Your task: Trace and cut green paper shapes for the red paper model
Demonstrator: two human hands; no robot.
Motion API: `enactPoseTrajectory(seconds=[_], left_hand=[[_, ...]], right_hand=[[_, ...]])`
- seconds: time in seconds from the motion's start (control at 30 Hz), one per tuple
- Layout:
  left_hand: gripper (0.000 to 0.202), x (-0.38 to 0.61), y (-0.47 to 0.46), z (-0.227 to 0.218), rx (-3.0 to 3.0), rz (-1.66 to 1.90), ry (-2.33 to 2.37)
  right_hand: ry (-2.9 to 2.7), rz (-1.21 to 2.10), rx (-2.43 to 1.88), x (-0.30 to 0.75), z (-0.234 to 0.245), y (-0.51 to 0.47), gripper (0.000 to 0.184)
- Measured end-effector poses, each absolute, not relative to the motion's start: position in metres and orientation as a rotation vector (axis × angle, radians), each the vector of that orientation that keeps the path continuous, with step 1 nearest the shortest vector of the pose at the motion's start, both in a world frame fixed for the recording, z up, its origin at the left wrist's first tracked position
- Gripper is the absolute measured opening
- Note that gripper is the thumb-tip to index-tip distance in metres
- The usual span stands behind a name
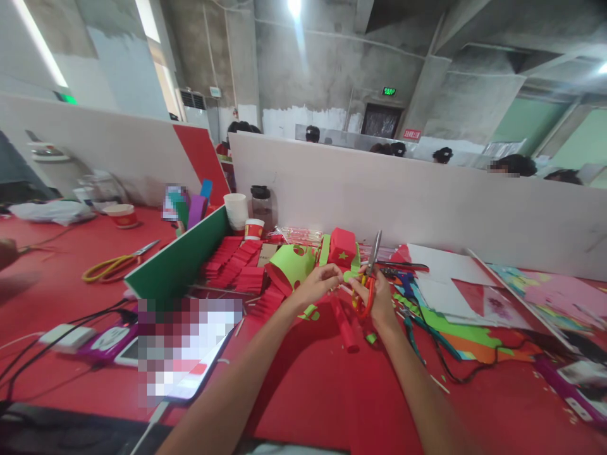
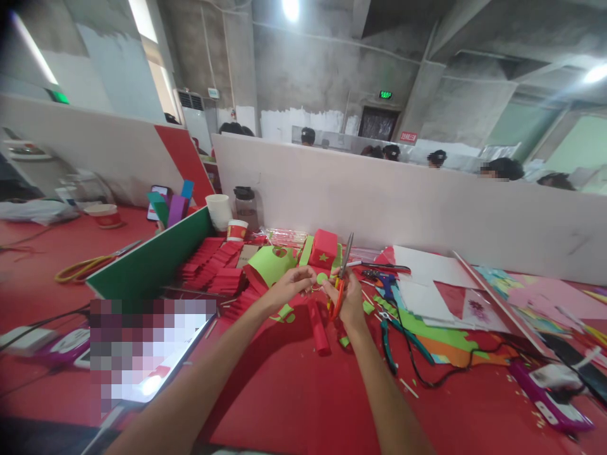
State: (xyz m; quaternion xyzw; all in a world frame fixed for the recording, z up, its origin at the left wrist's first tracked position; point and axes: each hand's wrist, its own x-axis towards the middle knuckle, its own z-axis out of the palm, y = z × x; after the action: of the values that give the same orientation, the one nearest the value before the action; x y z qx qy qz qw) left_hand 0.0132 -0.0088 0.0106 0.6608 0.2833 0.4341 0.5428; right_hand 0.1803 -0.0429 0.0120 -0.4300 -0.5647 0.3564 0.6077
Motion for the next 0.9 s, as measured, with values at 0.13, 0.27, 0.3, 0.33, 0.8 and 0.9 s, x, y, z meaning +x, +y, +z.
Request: enactPoseTrajectory(seconds=[0.13, 0.27, 0.3, 0.33, 0.8, 0.9], left_hand=[[0.027, 0.016, -0.009, 0.010, 1.594, 1.036, 0.694], [0.025, 0.016, -0.006, 0.010, 1.500, 1.199, 0.752], [0.024, 0.016, -0.005, 0.010, 1.460, 1.243, 0.766], [0.024, 0.015, -0.005, 0.011, 1.423, 1.278, 0.776], [0.027, 0.024, -0.017, 0.020, 1.177, 1.423, 0.781], [0.024, 0.026, -0.019, 0.022, 1.152, 1.438, 0.774]], right_hand=[[-1.303, 0.858, -1.001, 0.183, 0.011, -0.043, 0.043], [-1.353, 0.942, -1.036, 0.185, 0.010, -0.045, 0.044], [-1.383, 0.964, -1.030, 0.185, 0.010, -0.046, 0.042], [-1.418, 0.989, -1.018, 0.183, 0.009, -0.047, 0.040], [-1.620, 0.902, -1.108, 0.164, 0.000, -0.057, 0.031], [-1.617, 0.863, -1.113, 0.163, -0.002, -0.056, 0.029]])
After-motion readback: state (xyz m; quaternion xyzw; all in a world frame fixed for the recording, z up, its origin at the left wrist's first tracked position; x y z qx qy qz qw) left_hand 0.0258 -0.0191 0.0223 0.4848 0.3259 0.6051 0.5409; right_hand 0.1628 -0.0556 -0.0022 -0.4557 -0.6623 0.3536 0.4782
